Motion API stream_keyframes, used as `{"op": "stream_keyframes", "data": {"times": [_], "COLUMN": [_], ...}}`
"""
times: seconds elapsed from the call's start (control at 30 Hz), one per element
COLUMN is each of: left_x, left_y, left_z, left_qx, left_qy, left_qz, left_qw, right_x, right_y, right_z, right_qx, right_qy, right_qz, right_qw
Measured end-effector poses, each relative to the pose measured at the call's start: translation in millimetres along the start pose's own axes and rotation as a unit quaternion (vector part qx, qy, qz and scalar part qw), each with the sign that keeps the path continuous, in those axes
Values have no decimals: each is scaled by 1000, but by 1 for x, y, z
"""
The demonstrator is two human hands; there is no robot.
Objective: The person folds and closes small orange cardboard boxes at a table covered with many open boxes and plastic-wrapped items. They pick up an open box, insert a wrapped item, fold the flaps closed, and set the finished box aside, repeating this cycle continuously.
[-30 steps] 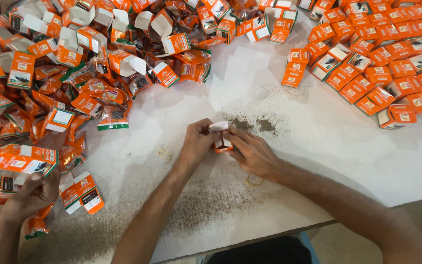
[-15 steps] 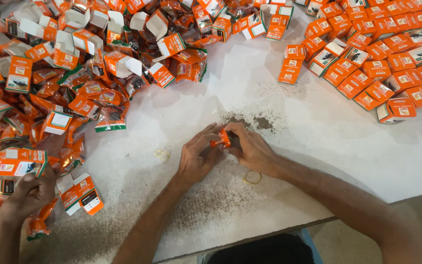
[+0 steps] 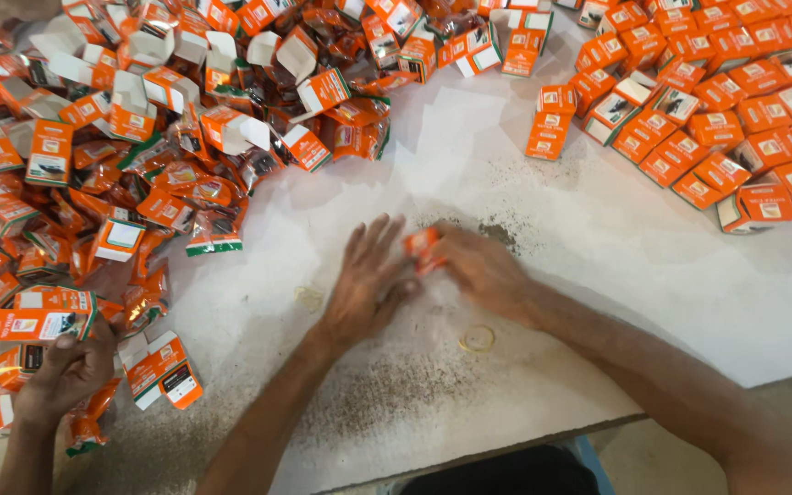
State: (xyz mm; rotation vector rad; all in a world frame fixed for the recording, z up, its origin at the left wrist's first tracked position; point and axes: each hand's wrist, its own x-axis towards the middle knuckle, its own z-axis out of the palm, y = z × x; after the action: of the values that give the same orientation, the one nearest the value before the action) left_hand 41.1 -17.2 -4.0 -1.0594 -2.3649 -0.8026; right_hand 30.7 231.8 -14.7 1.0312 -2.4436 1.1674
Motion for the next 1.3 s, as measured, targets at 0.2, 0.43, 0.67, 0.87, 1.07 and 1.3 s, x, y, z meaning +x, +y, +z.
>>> {"op": "stream_keyframes", "data": {"times": [0.2,0.43,0.67,0.87,1.07,1.3], "left_x": [53,86,59,119,124,91], "left_y": [-108,-115,-36,-113,-113,-122], "left_z": [-16,-13,32,24,8,3], "left_qx": [222,311,-219,301,212,380], "left_qy": [157,81,-90,-21,-107,7], "left_qz": [-153,-210,-127,-85,-213,-143], "left_qw": [950,923,963,949,948,914], "right_x": [16,4,4,11,12,14], "right_y": [14,26,57,28,4,4], "right_z": [-39,-3,11,3,-8,-6], "right_qx": [-311,225,432,237,114,114], "right_qy": [244,83,70,91,76,67], "right_qz": [-3,173,238,189,137,137], "right_qw": [919,955,867,949,981,982]}}
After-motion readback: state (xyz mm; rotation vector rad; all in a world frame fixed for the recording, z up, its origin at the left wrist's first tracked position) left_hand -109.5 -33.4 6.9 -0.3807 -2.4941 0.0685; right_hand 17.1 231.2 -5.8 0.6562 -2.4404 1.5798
